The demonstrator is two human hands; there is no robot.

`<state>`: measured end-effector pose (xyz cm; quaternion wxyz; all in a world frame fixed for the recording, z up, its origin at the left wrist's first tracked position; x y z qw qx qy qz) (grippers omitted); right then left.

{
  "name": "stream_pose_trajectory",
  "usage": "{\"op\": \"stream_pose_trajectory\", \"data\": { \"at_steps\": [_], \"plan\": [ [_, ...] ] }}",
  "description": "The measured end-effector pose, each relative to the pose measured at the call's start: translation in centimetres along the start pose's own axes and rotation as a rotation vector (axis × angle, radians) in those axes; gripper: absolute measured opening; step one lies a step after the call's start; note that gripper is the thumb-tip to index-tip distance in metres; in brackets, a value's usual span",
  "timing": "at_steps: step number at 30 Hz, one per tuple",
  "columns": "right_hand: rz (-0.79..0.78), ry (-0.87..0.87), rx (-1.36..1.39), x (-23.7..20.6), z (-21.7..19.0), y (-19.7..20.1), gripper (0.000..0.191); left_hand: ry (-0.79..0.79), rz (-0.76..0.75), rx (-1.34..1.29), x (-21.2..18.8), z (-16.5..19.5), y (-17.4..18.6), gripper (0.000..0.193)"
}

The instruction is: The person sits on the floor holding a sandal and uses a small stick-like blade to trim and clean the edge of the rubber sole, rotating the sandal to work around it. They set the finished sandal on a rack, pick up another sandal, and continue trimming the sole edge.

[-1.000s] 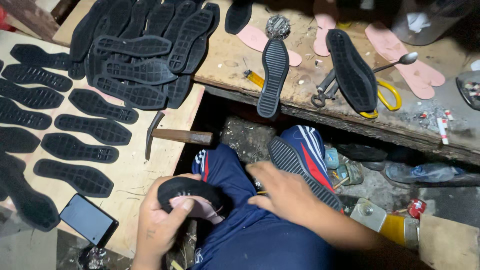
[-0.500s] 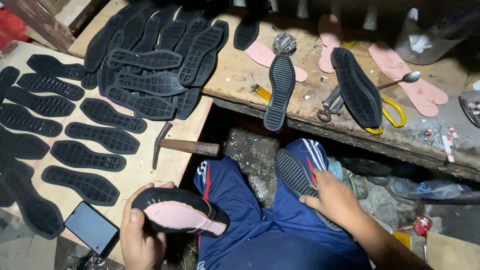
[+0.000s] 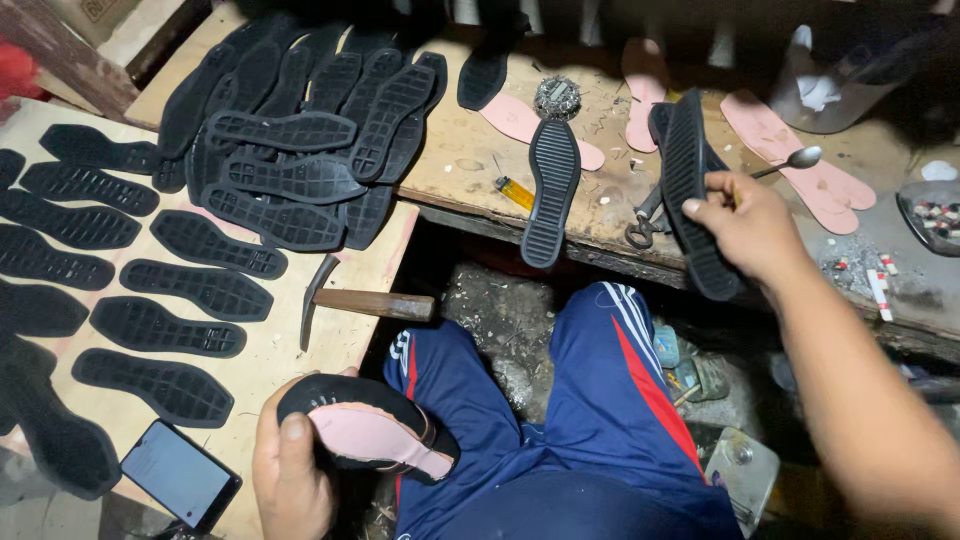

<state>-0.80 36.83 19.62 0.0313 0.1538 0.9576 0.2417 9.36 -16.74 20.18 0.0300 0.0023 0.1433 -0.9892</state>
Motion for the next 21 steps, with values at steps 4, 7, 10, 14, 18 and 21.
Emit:
{"op": "stream_pose_trajectory", "data": {
  "at_steps": [4,7,10,14,18,21],
  "plan": [
    [-0.075,-0.183,0.176,3.5,1.6,0.7,0.036,-0.100,-0.067,0.162,0.0,0.1,0.0,0.051],
    [0.024,-0.197,-0.171,3.5,1.7,0.9,0.045,-0.076,-0.033,0.095,0.3,-0.3,0.2,0.051],
    [0.227,0.051,-0.716,2.2,0.5,0.0,0.054,-0.102,-0.005,0.117,0.5,-0.5,0.5,0.049],
    [0.207,0.306,-0.672,1.5,-2.3,-5.0,0.032,-0.139,0.028,0.234,1.1,-1.0,0.3,0.048],
    [-0.141,-0.140,-0.149,4.0,-3.6,-12.3,0.059,-0.101,-0.087,0.126,1.2,-1.5,-0.8,0.046],
    [0.004,-0.088,-0.344,5.4,-4.9,-14.1,0.053,-0.095,-0.165,-0.015,0.8,-1.6,-1.9,0.044]
  ]
}}
Point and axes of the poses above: each hand's wrist, its own x-axis towards the middle knuckle, its own y-axis out of the back of the hand, z = x × y, the point moved 3 cm from there along x, towards the middle knuckle, and after that the axes turned 4 degrees about -z, right-handed, at the moved point
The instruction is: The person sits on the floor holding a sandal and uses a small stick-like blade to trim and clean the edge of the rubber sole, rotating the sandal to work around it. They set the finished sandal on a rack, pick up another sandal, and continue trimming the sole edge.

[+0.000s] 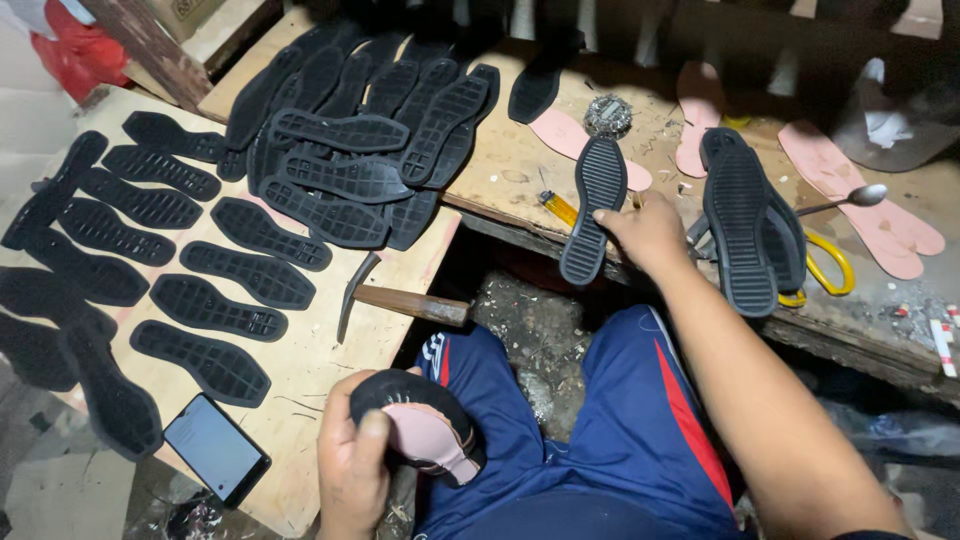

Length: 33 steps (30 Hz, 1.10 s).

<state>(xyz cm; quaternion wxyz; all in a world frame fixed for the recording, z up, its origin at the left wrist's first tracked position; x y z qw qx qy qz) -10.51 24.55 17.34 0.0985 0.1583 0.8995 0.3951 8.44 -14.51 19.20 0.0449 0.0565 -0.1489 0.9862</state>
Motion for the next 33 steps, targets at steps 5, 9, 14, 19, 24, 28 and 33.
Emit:
{"op": "stream_pose_trajectory", "data": {
  "at_steps": [5,9,14,19,24,28,33],
  "plan": [
    [0.014,0.083,0.455,1.1,-1.0,-1.0,0.040,0.026,0.032,0.225,-0.4,1.0,-0.3,0.044],
    [-0.311,-0.107,0.970,0.8,-0.7,-1.0,0.020,0.015,0.143,0.133,-0.2,2.1,0.3,0.038],
    [-0.497,0.088,1.229,-2.8,-2.6,1.4,0.016,-0.028,0.093,0.111,2.2,2.4,0.4,0.048],
    [-0.670,0.068,1.006,-9.9,-3.7,-0.3,0.020,-0.027,0.060,-0.047,4.4,1.4,0.8,0.058],
    [-0.967,-0.006,1.138,-16.2,-3.9,-6.5,0.019,-0.064,0.007,-0.358,5.1,0.3,0.7,0.048],
    [-1.113,-0.026,0.920,-19.0,-3.7,-12.0,0.023,-0.055,0.033,-0.317,4.7,0.2,0.8,0.047],
    [-1.047,-0.024,0.848,-20.3,-3.2,-14.3,0.023,-0.081,-0.011,-0.206,3.8,1.4,0.7,0.049]
  ]
}}
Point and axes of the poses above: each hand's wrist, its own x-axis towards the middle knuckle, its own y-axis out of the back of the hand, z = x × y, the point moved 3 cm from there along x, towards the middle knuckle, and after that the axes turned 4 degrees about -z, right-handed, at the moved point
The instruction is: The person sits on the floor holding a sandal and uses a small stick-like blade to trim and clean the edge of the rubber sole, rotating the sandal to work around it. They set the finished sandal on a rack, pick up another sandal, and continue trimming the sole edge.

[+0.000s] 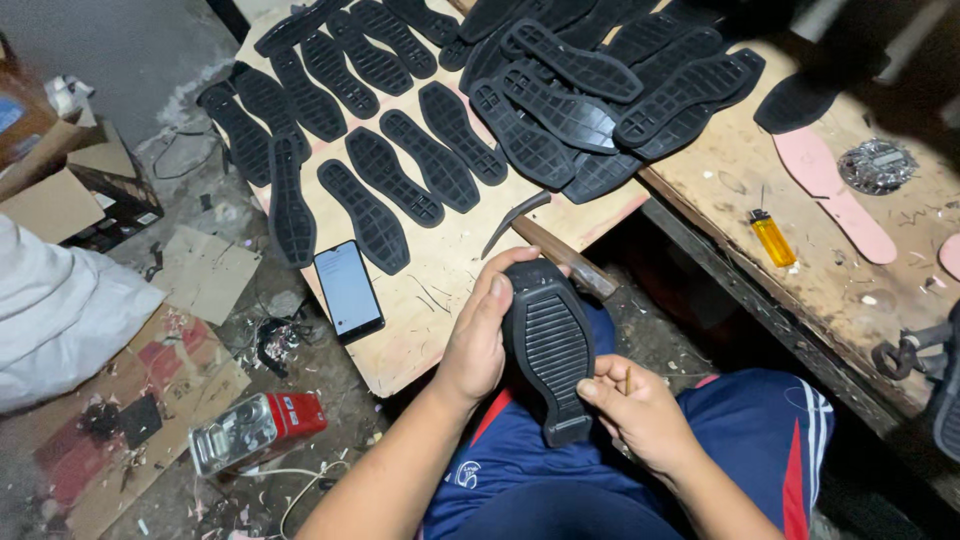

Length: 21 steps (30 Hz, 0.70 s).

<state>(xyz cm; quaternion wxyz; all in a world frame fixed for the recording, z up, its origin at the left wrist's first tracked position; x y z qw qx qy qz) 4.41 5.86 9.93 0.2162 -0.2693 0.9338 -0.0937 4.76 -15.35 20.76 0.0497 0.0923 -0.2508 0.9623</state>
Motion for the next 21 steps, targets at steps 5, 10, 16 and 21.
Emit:
{"op": "stream_pose_trajectory", "data": {
  "at_steps": [5,10,16,21],
  "plan": [
    [0.066,-0.003,0.012,-0.3,-0.3,-0.6,0.022,0.026,0.002,0.007,-0.5,0.6,-0.1,0.051],
    [0.066,-0.006,-0.004,-0.3,-0.8,-1.2,0.021,0.019,-0.006,-0.008,-0.7,0.4,0.3,0.053],
    [0.113,-0.016,-0.017,-0.4,-0.9,-1.5,0.019,0.008,-0.022,-0.021,-1.2,0.4,0.4,0.059],
    [0.088,-0.015,-0.032,-0.5,-1.1,-2.0,0.017,-0.041,-0.025,0.175,-1.9,0.7,0.0,0.061]
  ]
}}
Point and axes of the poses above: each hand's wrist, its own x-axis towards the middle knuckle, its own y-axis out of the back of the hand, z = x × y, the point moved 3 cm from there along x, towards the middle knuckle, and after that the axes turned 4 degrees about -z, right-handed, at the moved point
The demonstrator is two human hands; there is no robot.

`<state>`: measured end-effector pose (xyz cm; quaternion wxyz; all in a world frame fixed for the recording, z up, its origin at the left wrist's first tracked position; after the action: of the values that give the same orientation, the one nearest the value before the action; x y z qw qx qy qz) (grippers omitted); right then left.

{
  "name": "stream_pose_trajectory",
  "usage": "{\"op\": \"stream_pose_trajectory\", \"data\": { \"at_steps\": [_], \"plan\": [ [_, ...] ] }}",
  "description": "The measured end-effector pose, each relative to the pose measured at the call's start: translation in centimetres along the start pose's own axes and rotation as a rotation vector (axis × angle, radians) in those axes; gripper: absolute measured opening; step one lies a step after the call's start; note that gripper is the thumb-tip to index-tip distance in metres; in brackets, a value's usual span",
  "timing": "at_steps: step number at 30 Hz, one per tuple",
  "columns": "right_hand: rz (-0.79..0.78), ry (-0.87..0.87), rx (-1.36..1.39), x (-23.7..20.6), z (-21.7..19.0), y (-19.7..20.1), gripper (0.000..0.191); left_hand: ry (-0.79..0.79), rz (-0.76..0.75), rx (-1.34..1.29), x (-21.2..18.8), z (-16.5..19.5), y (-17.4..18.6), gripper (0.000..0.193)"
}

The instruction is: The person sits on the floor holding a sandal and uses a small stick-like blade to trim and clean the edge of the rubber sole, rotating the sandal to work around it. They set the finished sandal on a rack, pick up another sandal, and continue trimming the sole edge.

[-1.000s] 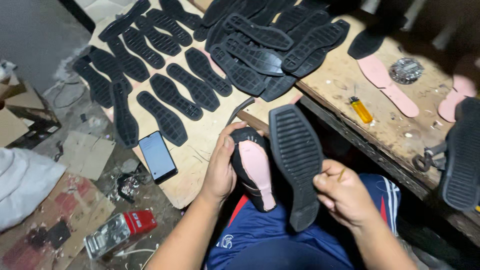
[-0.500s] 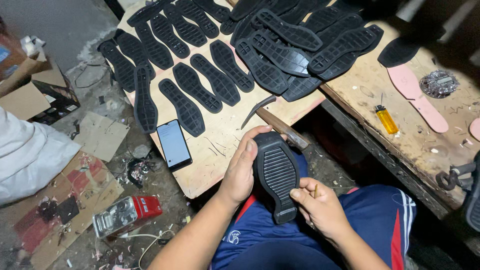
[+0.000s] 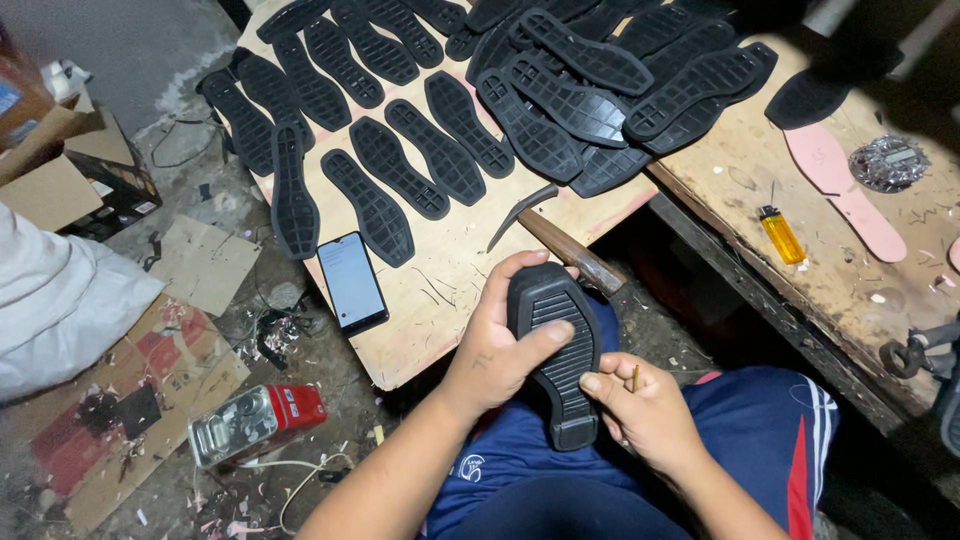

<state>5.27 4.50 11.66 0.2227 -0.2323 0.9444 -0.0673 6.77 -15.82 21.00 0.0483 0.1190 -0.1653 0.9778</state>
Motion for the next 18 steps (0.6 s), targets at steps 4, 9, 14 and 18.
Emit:
{"op": "stream_pose_trajectory", "data": {
  "at_steps": [4,9,14,18],
  "plan": [
    [0.041,0.029,-0.053,0.3,-0.1,-0.2,0.024,0.019,0.122,-0.020,0.4,-0.9,0.0,0.061],
    [0.141,0.388,-0.741,-0.5,-1.2,-0.2,0.048,0.034,0.376,-0.053,1.9,-2.3,2.9,0.059],
    [0.032,0.473,-0.826,-1.8,-0.5,-2.0,0.081,0.047,0.618,0.045,1.8,-3.4,5.4,0.057],
    [0.097,0.087,-0.806,-1.6,0.5,-2.3,0.075,0.020,0.705,0.031,1.0,-4.0,6.2,0.056]
  ]
}}
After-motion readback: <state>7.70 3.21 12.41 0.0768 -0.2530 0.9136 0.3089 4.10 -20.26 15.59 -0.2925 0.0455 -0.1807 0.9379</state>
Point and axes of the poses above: each hand's wrist, its own x-axis towards the middle knuckle, its own y-axis out of the back of the hand, z = x × y, the point moved 3 cm from there along x, towards the middle knuckle, and after that the axes turned 4 degrees about -z, right-handed, at the moved point
